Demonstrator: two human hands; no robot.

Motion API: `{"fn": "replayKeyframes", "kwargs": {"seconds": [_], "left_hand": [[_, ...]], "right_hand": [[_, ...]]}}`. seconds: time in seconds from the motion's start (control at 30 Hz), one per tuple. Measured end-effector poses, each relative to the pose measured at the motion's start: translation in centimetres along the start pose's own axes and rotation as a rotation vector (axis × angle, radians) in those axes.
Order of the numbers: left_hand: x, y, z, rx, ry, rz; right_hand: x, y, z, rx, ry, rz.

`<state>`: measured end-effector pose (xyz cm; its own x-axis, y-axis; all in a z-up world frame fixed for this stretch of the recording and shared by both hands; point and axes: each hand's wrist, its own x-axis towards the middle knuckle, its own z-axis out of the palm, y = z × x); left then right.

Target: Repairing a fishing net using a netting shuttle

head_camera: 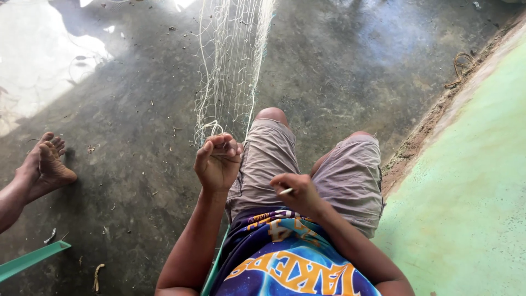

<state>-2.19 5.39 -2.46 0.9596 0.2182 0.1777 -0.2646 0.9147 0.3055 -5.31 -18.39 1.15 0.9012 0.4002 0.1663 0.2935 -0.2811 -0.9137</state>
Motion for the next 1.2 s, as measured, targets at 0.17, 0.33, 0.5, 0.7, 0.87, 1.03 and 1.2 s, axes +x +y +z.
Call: {"fn": "replayKeyframes", "kwargs": {"seconds": [0.17, 0.33, 0.5, 0.7, 0.87, 1.03, 1.2], "left_hand": [[-0.7, -0.6, -0.6, 0.013, -0.009, -0.02], [-1.7, -1.6, -1.1, -0.01, -0.008, -0.049], [-2.4, -2.5, -1.8, -0.009, 0.054, -0.084], [-2.3, -2.8, -2.4, -0.017, 0.066, -0.085], [-2.3, -2.7, -1.6, -0.021, 0.074, -0.086], [-2.3, -2.8, -1.8, -0.026, 0.079, -0.091], [-2.3, -2.8, -2.0, -0.029, 0.077, -0.09]], "right_hand": [[-1.2, -0.8, 2.7, -0.049, -0.154, -0.171], [-1.5, -1.4, 2.8, -0.085, -0.282, -0.294], [-1.8, -1.0, 2.7, -0.117, -0.34, -0.274], [-1.4, -1.6, 2.6, -0.148, -0.338, -0.288], [-1.3, -1.4, 2.5, -0.138, -0.364, -0.269], [-1.4, -1.3, 2.5, -0.147, -0.367, -0.266], [-1.3, -1.6, 2.5, -0.145, -0.376, -0.264]]}}
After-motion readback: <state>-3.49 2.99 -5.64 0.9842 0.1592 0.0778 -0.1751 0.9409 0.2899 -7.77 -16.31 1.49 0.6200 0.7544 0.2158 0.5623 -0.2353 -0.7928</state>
